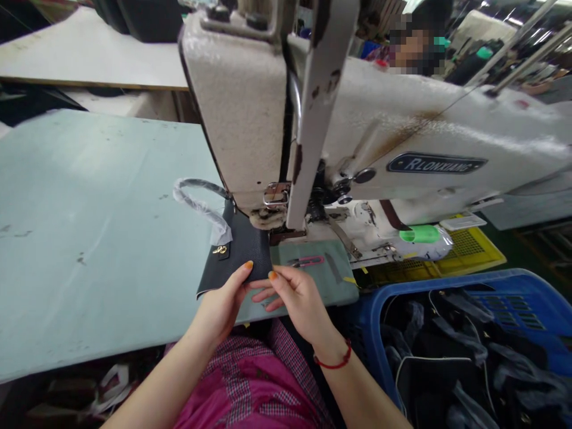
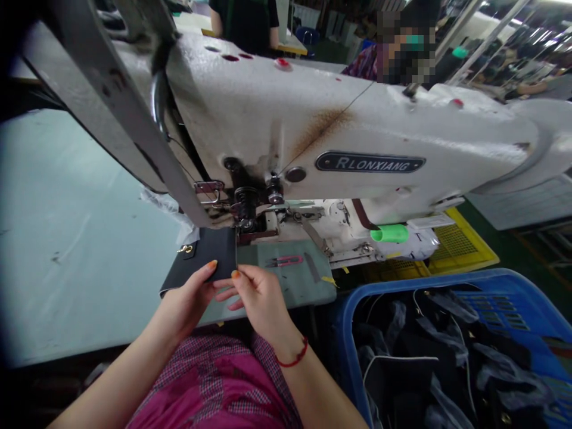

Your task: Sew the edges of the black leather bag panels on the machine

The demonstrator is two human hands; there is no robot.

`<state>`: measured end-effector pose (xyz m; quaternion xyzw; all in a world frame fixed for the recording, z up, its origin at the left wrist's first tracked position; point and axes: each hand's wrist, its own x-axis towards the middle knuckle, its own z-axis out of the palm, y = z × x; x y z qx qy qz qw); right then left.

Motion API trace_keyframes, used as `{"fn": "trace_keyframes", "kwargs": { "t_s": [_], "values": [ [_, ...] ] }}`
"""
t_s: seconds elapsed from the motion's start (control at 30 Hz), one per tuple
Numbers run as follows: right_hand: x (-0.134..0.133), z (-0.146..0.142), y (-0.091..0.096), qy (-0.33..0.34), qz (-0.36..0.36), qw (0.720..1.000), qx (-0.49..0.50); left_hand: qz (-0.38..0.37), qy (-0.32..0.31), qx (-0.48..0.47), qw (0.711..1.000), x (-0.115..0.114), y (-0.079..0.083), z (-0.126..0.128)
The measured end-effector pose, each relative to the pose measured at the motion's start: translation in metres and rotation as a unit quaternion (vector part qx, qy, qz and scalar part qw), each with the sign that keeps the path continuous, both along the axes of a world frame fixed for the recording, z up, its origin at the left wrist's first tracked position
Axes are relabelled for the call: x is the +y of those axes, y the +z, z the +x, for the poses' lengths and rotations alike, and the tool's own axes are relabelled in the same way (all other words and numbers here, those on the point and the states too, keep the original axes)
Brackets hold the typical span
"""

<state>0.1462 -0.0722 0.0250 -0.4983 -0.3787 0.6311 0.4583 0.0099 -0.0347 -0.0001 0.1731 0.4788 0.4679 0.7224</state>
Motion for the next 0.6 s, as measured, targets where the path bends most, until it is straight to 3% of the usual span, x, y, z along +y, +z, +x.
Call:
{"fn": "trace_keyframes", "kwargs": {
  "t_s": [0.13, 0.37, 0.5, 0.6],
  "values": [
    [-0.005, 0.002, -0.001, -0.024, -0.035, 0.999, 0.028, -0.041, -0.063, 0.018, 0.997, -0.005, -0.005, -0.009],
    [0.011, -0.008, -0.008, -0.004, -0.084, 0.996, 0.021, -0.049, -0.090, 0.116, 0.988, -0.003, -0.013, -0.019],
    [0.015, -0.015, -0.014, -0.031, -0.074, 0.997, -0.001, -0.025, -0.096, 0.146, 0.984, -0.003, -0.012, -0.022],
    [0.013, -0.016, -0.015, -0.039, -0.044, 0.998, -0.020, -0.007, -0.128, 0.110, 0.986, -0.003, -0.007, -0.019]
  ]
}}
